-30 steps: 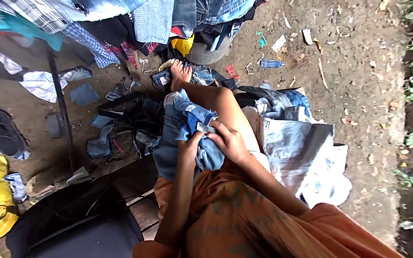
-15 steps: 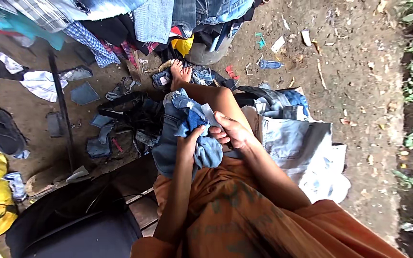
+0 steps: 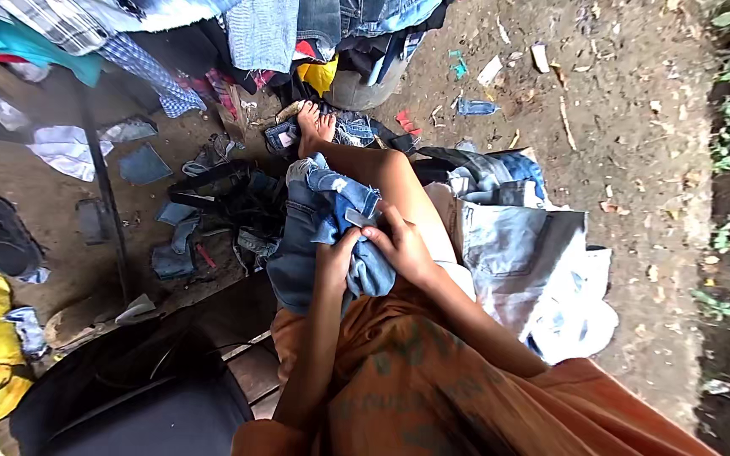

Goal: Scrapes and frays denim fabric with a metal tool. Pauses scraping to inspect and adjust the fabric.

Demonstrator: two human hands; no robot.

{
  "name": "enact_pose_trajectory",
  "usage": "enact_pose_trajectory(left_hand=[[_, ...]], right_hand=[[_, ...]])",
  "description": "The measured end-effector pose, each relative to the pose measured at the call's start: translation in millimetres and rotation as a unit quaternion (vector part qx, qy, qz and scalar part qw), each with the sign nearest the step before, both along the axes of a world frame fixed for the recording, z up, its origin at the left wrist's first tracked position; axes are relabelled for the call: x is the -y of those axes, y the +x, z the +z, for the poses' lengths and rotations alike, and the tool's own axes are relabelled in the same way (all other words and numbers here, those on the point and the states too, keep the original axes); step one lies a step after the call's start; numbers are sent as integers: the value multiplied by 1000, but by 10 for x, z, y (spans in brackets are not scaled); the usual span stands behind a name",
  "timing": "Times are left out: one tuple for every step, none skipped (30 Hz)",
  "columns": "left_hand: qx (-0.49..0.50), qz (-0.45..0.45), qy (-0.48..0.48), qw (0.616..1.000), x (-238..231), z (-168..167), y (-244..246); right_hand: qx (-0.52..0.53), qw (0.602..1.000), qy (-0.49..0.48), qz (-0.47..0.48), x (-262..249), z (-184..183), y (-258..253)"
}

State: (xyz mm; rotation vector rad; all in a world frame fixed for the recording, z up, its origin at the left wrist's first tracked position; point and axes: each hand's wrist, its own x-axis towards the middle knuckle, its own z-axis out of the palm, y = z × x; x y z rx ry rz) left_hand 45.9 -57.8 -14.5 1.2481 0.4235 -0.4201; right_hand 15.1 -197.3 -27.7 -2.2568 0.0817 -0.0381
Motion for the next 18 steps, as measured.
enact_pose_trajectory(left_hand=[[-1,0,-3,1000,2,-6,0],[-1,4,-9,1000,-2,-15,7],[2,10,-15,1000,-11,-23,12],[6,15,-20,1000,-25,-30,9],[8,20,-22,1000,-36,-31,4],[6,21,-18,1000,-39,-26,-3],[4,18,-13,1000,-23,-18,-7],[3,12,-7,1000,3,-22,-18],[4,5,-1,1000,23,-33,-43],[8,0,1,1000,28,-50,-63],[16,-1,3,1000,23,-64,-61],[23,1,5,1000,11,-70,-47],[26,4,4,1000,-2,-74,-30],[27,4,3,1000,-11,-71,-13],[27,2,1,1000,-14,-64,0],[24,-1,-1,1000,-14,-57,10],[21,-2,-3,1000,-14,-50,13],[16,-3,-5,1000,-17,-42,11]], right_hand=[[5,1000,4,2,-20,3,43],[5,1000,7,6,-24,1,67],[6,1000,8,6,-15,-12,61],[3,1000,9,4,1,-23,26],[-2,1000,11,1,20,-34,-18],[-5,1000,11,-4,25,-41,-51],[-5,1000,17,-8,17,-37,-43],[-2,999,30,-11,-4,-24,-5],[-3,999,46,-14,-31,-8,32],[-7,998,62,-15,-51,-5,58],[-7,997,77,-14,-57,-19,79],[-1,996,90,-13,-53,-44,82],[4,994,109,-12,-34,-66,73],[-4,990,144,-10,-4,-71,64],[-27,979,202,-10,30,-56,68],[-68,959,276,-16,63,-13,90],[-125,927,354,-23,101,44,130],[-190,881,434,-23,149,106,178]])
